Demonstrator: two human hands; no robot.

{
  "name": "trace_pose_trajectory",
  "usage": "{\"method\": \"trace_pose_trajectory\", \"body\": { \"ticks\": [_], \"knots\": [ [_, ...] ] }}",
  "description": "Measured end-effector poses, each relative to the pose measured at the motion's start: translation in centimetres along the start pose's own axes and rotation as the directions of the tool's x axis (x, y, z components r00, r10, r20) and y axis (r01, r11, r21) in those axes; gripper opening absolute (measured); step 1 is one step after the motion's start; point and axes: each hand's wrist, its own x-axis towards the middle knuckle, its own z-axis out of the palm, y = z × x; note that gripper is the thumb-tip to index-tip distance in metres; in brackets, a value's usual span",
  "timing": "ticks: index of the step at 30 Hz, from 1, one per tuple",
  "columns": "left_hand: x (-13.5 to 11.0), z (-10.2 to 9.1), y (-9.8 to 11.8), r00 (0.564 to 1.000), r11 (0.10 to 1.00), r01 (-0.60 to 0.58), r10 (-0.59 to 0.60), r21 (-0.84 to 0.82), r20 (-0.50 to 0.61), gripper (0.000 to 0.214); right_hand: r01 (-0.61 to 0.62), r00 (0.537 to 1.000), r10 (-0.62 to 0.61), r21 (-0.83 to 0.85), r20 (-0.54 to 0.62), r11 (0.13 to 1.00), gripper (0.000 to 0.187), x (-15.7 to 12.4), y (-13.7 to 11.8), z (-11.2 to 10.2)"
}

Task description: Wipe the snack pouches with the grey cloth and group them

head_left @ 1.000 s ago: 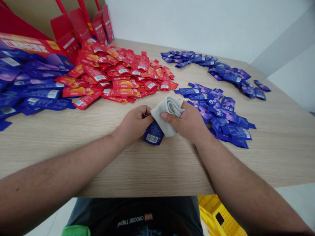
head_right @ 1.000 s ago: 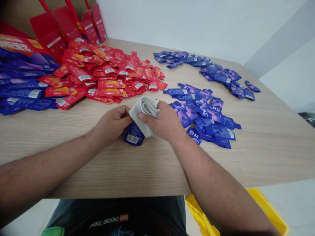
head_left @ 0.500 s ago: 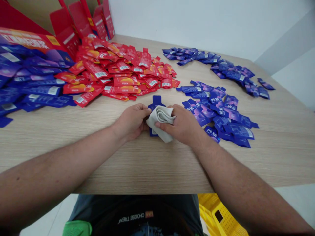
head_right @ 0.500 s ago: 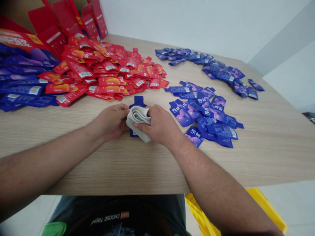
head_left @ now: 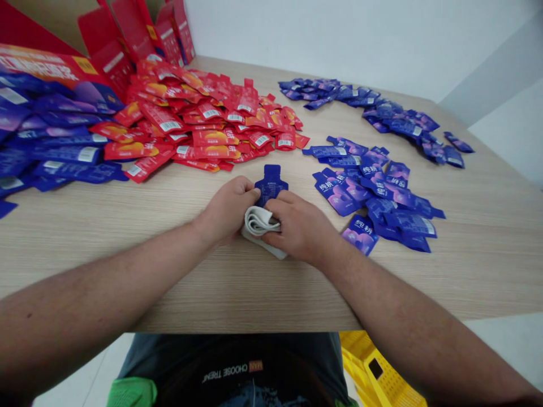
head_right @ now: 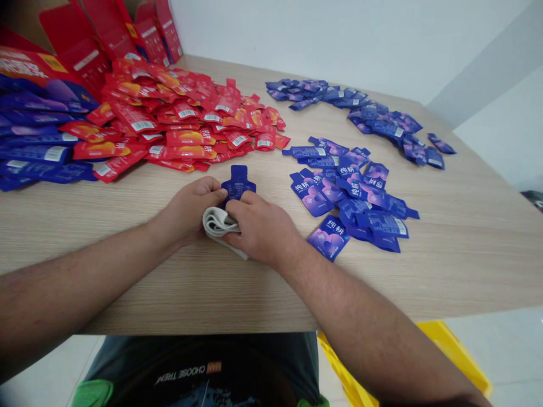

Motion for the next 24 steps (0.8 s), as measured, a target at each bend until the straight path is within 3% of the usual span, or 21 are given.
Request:
{"method": "trace_pose_trajectory", "body": {
  "ticks": [3,7,11,14,16,19,22,24],
  "knots": [
    [-0.1,0.0,0.1,1.000,0.999,-0.011,0.012,-0.040,0.007,0.014,-0.041,0.997,0.041,-0.003,-0.070,0.999,0.027,-0.1,0.0,0.1],
    [0.0,-0.1,0.2,1.000,1.000,-0.007,0.007,-0.025,-0.009,0.014,-0.008,1.000,0.008,0.007,-0.024,1.000,0.025,-0.1,-0.2,0.1],
    [0.0,-0.2,0.3,0.998,0.998,-0.054,0.053,-0.038,-0.019,0.012,-0.047,0.995,0.047,-0.002,-0.085,0.999,0.027,-0.2,-0.3,0.1],
    [0.2,-0.2,0.3,0.997,0.998,-0.056,0.056,-0.002,-0.057,0.013,0.032,0.999,-0.031,-0.023,0.042,0.999,0.023,-0.1,-0.1,0.1],
    [0.3,-0.3,0.3,0.998,0.998,-0.048,0.047,-0.031,-0.046,0.012,0.067,0.996,-0.067,-0.003,0.062,0.998,0.023,0.0,0.3,-0.3],
    [0.5,-0.4,0.3,0.997,0.991,-0.070,0.072,-0.118,0.007,0.011,-0.045,0.990,0.054,0.066,-0.127,0.997,0.029,0.4,1.4,-1.1],
    [0.4,-0.4,0.0,0.995,0.989,-0.074,0.083,-0.126,0.063,0.014,-0.212,0.937,0.249,0.167,-0.244,0.963,0.040,0.8,2.7,-1.9],
    [0.1,-0.3,-0.4,0.986,0.995,-0.034,0.049,-0.095,0.161,0.015,-0.263,0.902,0.316,0.205,-0.294,0.943,0.046,0.9,3.5,-2.3]
  ]
}}
